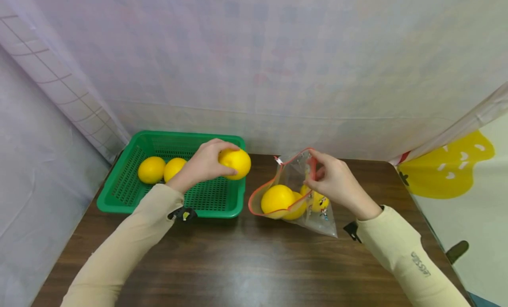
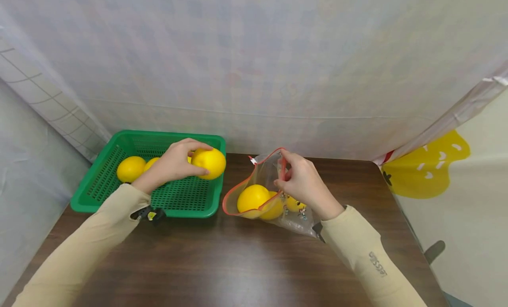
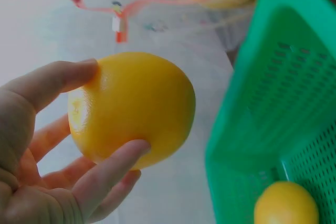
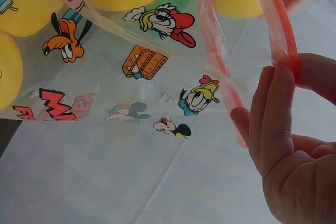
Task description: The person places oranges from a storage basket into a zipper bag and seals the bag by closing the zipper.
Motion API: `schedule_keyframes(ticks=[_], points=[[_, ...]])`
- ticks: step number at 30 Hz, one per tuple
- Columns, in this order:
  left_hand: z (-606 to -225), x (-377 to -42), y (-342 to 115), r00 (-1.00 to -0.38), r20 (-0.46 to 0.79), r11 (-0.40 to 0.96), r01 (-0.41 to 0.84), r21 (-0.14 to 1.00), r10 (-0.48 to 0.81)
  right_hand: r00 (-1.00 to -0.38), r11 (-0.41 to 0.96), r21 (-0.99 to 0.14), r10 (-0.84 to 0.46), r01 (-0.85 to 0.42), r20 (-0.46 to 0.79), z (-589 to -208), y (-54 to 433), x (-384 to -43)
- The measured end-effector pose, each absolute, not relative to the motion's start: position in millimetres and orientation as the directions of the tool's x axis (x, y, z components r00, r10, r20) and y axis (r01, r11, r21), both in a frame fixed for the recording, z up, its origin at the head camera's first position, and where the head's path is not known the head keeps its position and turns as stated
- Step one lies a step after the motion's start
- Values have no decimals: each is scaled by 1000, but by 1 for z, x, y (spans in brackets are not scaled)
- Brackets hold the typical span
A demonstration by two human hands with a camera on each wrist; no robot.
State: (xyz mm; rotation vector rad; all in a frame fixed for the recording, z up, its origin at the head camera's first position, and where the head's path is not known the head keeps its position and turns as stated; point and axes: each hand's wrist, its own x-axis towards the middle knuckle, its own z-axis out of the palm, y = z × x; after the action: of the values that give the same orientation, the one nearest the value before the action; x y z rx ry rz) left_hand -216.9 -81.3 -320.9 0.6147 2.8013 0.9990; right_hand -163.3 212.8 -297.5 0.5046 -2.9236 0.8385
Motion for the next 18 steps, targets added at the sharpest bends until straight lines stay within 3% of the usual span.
schedule_keyframes(ticks=[18], points=[[-319, -178, -33, -843, 247, 445, 475, 759, 478, -947, 788, -529, -302, -314, 112, -297, 210, -165]])
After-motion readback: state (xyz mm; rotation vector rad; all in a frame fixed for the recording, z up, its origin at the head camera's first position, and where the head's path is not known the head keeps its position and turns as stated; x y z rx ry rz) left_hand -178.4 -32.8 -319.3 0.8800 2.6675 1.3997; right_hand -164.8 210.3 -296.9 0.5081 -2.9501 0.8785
